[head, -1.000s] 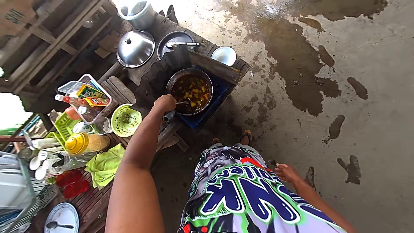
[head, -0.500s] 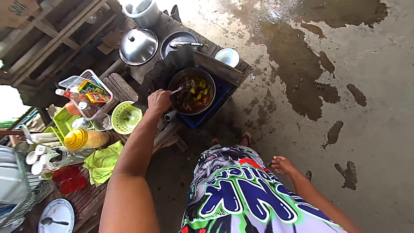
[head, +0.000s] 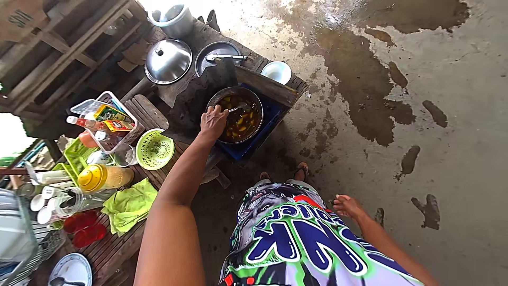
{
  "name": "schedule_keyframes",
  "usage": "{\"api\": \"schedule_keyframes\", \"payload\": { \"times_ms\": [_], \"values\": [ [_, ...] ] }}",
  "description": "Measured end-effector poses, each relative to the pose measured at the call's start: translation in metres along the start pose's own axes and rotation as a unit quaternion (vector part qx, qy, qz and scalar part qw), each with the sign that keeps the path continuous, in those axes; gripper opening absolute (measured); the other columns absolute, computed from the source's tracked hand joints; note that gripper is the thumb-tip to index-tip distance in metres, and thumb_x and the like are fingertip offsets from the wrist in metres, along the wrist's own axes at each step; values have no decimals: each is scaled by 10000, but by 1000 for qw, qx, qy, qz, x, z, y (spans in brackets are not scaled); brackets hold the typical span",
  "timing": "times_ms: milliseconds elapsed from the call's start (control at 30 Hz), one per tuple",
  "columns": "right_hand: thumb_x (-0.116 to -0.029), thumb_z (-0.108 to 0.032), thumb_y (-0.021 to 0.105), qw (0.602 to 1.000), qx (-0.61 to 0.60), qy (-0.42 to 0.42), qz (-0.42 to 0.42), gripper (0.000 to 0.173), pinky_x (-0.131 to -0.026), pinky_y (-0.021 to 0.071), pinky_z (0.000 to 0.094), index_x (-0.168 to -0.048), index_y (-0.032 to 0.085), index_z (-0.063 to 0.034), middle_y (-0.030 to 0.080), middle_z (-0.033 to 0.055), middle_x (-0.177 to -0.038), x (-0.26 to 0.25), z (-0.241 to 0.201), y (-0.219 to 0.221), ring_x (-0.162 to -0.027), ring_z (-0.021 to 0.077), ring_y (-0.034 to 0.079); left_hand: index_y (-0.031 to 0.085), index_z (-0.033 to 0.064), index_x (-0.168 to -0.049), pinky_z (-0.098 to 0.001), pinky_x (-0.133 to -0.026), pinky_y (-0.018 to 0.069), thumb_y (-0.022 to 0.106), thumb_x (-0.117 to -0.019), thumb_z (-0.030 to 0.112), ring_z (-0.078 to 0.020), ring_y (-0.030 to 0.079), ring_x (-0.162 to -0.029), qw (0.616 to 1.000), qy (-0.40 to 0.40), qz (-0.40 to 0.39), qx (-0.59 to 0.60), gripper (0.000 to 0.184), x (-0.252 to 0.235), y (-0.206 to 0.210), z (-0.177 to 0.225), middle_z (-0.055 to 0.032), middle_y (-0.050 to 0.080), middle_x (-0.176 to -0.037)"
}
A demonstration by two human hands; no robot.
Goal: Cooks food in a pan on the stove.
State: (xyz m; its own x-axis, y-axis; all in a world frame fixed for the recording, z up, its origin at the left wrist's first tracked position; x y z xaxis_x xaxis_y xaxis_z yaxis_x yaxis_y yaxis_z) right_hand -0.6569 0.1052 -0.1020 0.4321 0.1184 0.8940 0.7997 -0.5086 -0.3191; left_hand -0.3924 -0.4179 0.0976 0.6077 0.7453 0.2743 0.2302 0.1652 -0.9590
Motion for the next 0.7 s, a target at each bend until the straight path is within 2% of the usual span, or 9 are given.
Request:
{"api": "schedule_keyframes", "payload": {
  "times_ms": [133, 233, 367, 500, 600, 700],
  "values": [
    [-1126, -302, 430, 1000, -7, 15, 6, 444, -880, 551, 480, -1448, 479, 0, 595, 255, -1347, 9, 10, -6, -1061, 344, 677, 691, 149, -1293, -596, -867, 497, 510, -1030, 63, -446, 578, -1189, 999, 5, -24, -23, 330, 3, -3, -13, -222, 630, -1253],
    [-1126, -302, 431, 1000, -6, 28, 10, 444, -883, 549, 483, -1447, 482, 0, 593, 255, -1354, 13, 18, -11, -1064, 345, 675, 716, 132, -1240, -638, -849, 483, 543, -994, 47, -468, 583, -1162, 999, -31, -10, 4, 312, 8, -22, -29, -232, 641, -1222],
    [-1125, -308, 431, 999, -12, 30, 9, 448, -887, 549, 480, -1455, 471, -7, 585, 254, -1366, 8, 26, -17, -1078, 345, 672, 663, 125, -1321, -654, -815, 518, 532, -986, 61, -478, 607, -1158, 994, -110, 2, 12, 365, 3, -38, -47, -237, 637, -1246],
    [-1127, -308, 420, 1000, -16, 14, 15, 449, -883, 553, 484, -1452, 477, -4, 594, 250, -1358, 7, 19, -18, -1074, 343, 675, 655, 78, -1311, -673, -852, 516, 502, -1010, 55, -506, 605, -1163, 990, -140, -12, 23, 338, -7, -19, -54, -274, 620, -1282],
    [-1127, -307, 420, 999, -29, -5, 16, 448, -877, 557, 478, -1446, 480, 2, 599, 249, -1351, 7, 15, -18, -1070, 338, 680, 687, 83, -1266, -678, -878, 508, 501, -1013, 75, -478, 612, -1186, 986, -158, -47, 20, 313, -9, 0, -55, -247, 634, -1301],
    [-1127, -312, 420, 999, -34, -1, 19, 448, -884, 558, 475, -1448, 480, -6, 603, 242, -1351, 9, 19, -19, -1065, 333, 685, 723, 89, -1175, -696, -878, 499, 549, -995, 121, -457, 634, -1177, 981, -163, -107, 22, 252, -10, 13, -59, -220, 680, -1254]
  ]
}}
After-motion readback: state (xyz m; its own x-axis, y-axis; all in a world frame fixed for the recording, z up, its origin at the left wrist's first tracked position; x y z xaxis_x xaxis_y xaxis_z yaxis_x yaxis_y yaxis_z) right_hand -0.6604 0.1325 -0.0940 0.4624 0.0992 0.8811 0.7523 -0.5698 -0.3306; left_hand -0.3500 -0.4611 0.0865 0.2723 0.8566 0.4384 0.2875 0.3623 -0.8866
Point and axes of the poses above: each hand's wrist, its own x-axis away from the middle knuckle, its own y-axis out of the palm, z = x × y, the point moved 1 cm from there along -x, towards the middle knuckle
